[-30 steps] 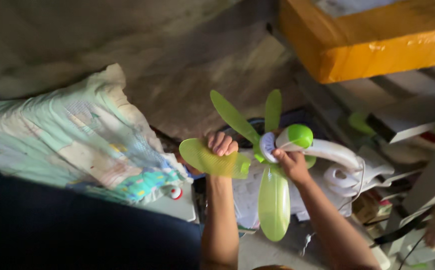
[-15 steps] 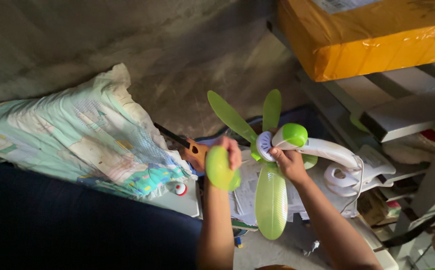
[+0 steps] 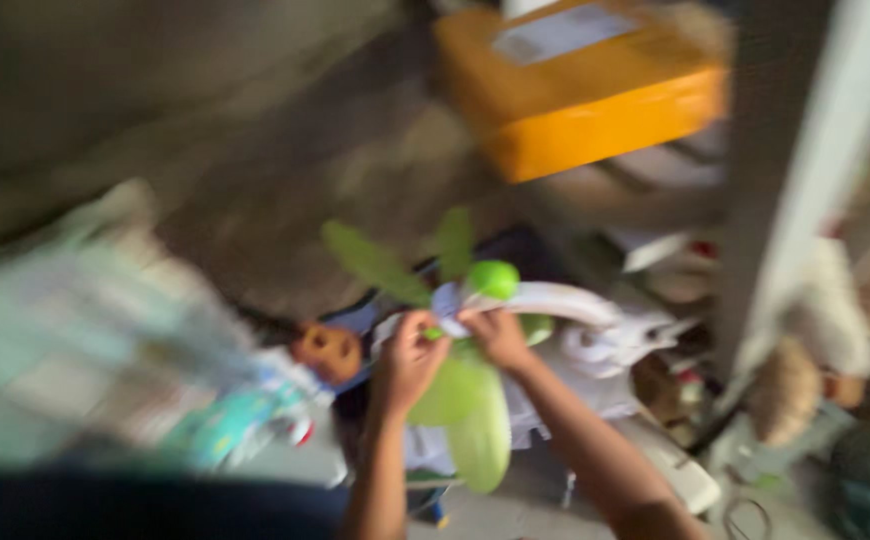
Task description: The person assembles a small green fan by attaching blades to the motor housing and securing them with a nut. They then connect the power cord and test the fan by plugging it into an outlet.
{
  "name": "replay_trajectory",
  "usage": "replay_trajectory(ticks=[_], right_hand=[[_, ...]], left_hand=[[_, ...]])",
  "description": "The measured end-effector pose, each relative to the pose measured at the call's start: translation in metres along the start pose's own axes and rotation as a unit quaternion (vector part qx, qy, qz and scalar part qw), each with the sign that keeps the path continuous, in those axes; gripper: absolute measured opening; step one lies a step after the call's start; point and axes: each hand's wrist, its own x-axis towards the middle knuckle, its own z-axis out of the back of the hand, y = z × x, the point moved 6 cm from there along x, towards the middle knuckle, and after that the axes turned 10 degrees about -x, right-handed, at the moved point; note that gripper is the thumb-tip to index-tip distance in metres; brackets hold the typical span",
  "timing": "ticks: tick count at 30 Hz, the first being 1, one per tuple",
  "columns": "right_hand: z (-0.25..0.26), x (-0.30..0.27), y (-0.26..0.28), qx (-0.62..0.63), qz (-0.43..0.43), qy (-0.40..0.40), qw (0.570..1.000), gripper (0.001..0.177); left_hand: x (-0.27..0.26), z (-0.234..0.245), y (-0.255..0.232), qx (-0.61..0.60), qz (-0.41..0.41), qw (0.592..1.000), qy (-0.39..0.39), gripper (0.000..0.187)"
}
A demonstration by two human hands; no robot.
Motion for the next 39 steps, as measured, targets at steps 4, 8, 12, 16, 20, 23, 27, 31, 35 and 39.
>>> replay_trajectory(ticks=[4, 8, 12, 16, 20, 23, 27, 31, 35, 39], right_hand=[[0.007, -0.005, 0.029, -0.083, 0.030, -0.010, 0.996, 0.039], [0.030, -0.031, 0.083, -0.150, 0.150, -0.044, 0.976, 0.060], [0.069, -0.086, 0.117, -0.139, 0.132, -0.009, 0.982, 0.082], [0.122, -0.163, 0.138, -0.026, 0.147, 0.081, 0.985, 0.081], [0.192, -0.250, 0.139, -0.068, 0.216, 0.074, 0.971, 0.092], [0.248, -0.315, 0.107, -0.075, 0.171, -0.026, 0.982, 0.081], [0.327, -0.399, -0.003, -0.129, -0.108, -0.192, 0.967, 0.059], [0.392, -0.475, -0.110, -0.159, -0.241, -0.286, 0.914, 0.030], [0.462, -0.533, -0.191, 0.011, -0.354, -0.387, 0.851, 0.025], [0.530, -0.551, -0.237, 0.045, -0.355, -0.432, 0.828, 0.024]], left_hand=[[0.006, 0.002, 0.019, -0.091, -0.025, 0.995, 0.029, 0.024], [0.009, 0.011, 0.043, -0.095, -0.007, 0.993, 0.064, 0.033], [-0.023, 0.055, 0.058, -0.135, -0.001, 0.989, -0.054, 0.046], [-0.067, 0.056, 0.023, -0.177, -0.146, 0.973, -0.009, 0.024], [-0.130, -0.131, 0.012, -0.238, 0.053, 0.970, -0.028, 0.022], [-0.169, -0.295, -0.020, -0.252, 0.114, 0.960, -0.034, 0.022], [-0.185, -0.459, -0.059, -0.256, 0.013, 0.961, 0.101, 0.023], [-0.220, -0.597, -0.026, -0.267, 0.055, 0.936, 0.222, 0.024], [-0.221, -0.748, 0.066, -0.266, 0.309, 0.861, 0.305, 0.032], [-0.139, -0.857, 0.130, -0.194, 0.350, 0.889, 0.221, 0.032]])
